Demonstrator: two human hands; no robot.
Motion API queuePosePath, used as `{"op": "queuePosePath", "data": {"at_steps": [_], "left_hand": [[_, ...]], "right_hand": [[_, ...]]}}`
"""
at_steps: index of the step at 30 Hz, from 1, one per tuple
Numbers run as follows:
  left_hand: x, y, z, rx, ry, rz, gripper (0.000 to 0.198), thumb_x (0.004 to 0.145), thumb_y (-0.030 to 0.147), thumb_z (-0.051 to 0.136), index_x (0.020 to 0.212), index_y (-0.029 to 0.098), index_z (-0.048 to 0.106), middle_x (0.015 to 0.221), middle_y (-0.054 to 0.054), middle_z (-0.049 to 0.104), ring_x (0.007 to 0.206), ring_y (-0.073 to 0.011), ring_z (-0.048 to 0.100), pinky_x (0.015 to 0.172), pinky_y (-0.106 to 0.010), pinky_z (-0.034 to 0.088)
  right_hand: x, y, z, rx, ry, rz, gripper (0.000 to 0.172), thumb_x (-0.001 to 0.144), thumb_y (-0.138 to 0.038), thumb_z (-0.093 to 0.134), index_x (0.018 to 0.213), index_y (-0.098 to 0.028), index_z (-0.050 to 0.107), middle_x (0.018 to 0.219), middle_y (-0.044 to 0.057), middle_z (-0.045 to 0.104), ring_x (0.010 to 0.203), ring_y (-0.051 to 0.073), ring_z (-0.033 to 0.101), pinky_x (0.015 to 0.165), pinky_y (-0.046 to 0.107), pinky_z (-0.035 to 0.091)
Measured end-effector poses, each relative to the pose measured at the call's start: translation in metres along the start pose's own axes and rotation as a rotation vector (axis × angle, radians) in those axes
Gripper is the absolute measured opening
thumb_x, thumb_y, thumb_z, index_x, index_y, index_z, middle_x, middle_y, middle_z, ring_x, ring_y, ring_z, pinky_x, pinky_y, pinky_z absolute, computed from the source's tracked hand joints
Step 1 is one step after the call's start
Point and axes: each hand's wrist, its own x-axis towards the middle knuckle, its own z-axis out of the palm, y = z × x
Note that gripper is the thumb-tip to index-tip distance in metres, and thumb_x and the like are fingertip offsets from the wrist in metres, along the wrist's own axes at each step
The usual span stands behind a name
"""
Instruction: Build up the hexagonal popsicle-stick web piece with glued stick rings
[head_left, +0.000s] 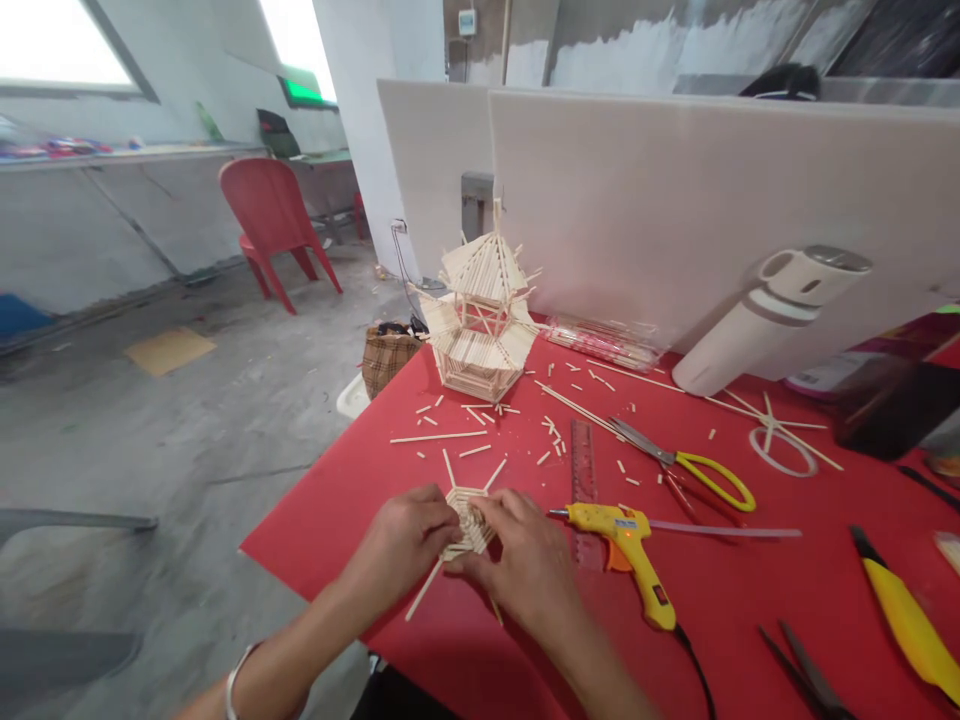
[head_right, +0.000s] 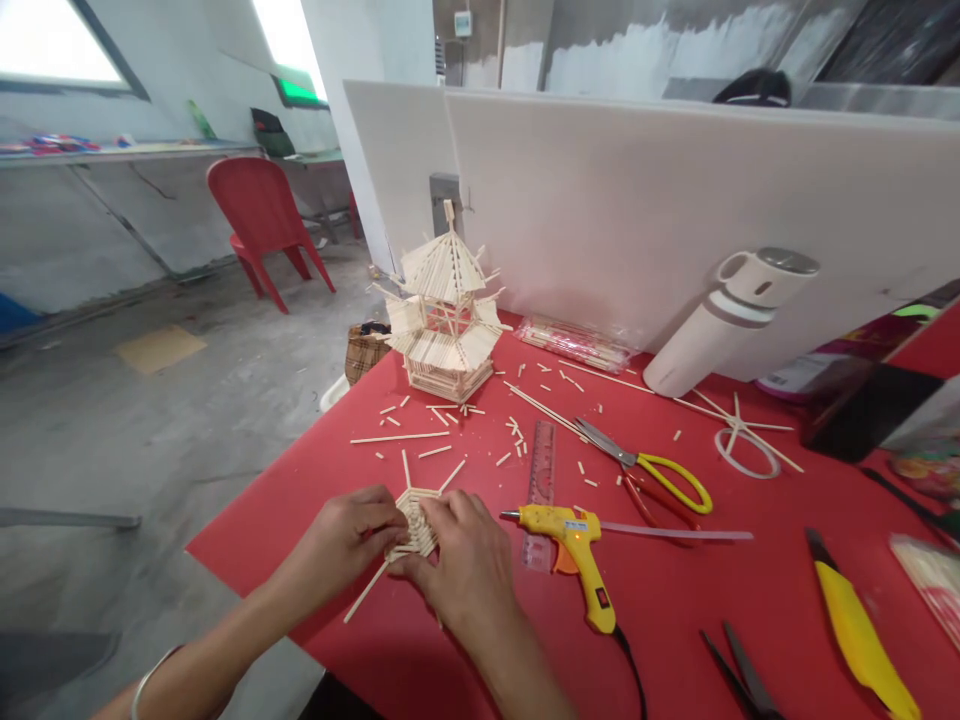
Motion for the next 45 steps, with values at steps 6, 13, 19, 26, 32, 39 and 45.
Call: {"op": "queuePosePath", "data": {"at_steps": [6,13,19,26,32,39,45], "left_hand": [[-0.008,0.006,-0.002,0.292,-0.093,0.021,0.02,0.088,0.015,0.049,0.075,0.018,0.064,0.081,-0.004,0.057,0.069,-0.0148,0.053,0.061,-0.026,0.037],[-0.01,0.02,-0.008,0.582,-0.148,-0.06,0.024,0.088,0.008,0.045,0.069,0.017,0.058,0.085,-0.008,0.056,0.073,-0.0198,0.049,0.059,-0.031,0.03],[-0.013,0.01,-0.005,0.451,-0.06,0.047,0.028,0.091,0.013,0.046,0.068,0.017,0.061,0.079,-0.005,0.052,0.071,-0.0166,0.05,0.061,-0.029,0.034],[-0.009,0.006,-0.007,-0.116,0.152,-0.052,0.019,0.084,0.024,0.06,0.07,0.018,0.07,0.101,-0.007,0.064,0.083,-0.0155,0.061,0.075,-0.027,0.046],[-0.003,0.007,-0.003,-0.705,0.101,-0.264,0.023,0.081,0.038,0.068,0.076,0.016,0.067,0.071,-0.004,0.068,0.064,-0.0146,0.06,0.062,-0.027,0.048],[-0.004,0.012,-0.003,-0.875,0.186,-0.277,0.04,0.082,0.051,0.065,0.066,0.019,0.048,0.053,0.007,0.044,0.047,-0.007,0.038,0.047,-0.02,0.034],[-0.001,0.009,-0.002,-0.627,0.214,-0.231,0.048,0.09,0.054,0.05,0.058,0.02,0.042,0.049,0.006,0.036,0.047,-0.0084,0.035,0.048,-0.022,0.03]], "right_hand": [[-0.005,0.003,0.009,-0.073,-0.02,-0.075,0.04,0.085,-0.045,0.069,0.12,-0.027,0.062,0.111,0.007,0.064,0.102,0.024,0.059,0.084,0.035,0.047],[-0.007,0.006,0.011,-0.05,-0.022,-0.095,0.03,0.086,-0.029,0.067,0.116,-0.026,0.063,0.112,0.006,0.065,0.101,0.023,0.058,0.087,0.036,0.047],[-0.008,0.006,0.01,-0.05,-0.03,-0.1,0.027,0.086,-0.029,0.067,0.113,-0.025,0.064,0.114,0.007,0.064,0.104,0.024,0.057,0.089,0.037,0.047],[-0.009,0.002,0.009,-0.044,0.031,-0.08,0.029,0.087,-0.036,0.068,0.114,-0.026,0.066,0.112,0.005,0.065,0.105,0.022,0.056,0.091,0.034,0.045],[-0.003,0.0,0.01,-0.082,0.023,-0.037,0.032,0.091,-0.034,0.063,0.122,-0.028,0.063,0.108,0.004,0.067,0.102,0.022,0.057,0.086,0.033,0.043],[-0.001,0.001,0.013,-0.128,0.047,-0.059,0.025,0.093,-0.034,0.059,0.116,-0.026,0.065,0.104,0.004,0.066,0.1,0.022,0.057,0.085,0.032,0.043],[-0.001,-0.004,0.012,-0.05,0.102,-0.076,0.03,0.095,-0.034,0.056,0.124,-0.027,0.062,0.106,0.004,0.065,0.1,0.02,0.058,0.088,0.03,0.043]]}}
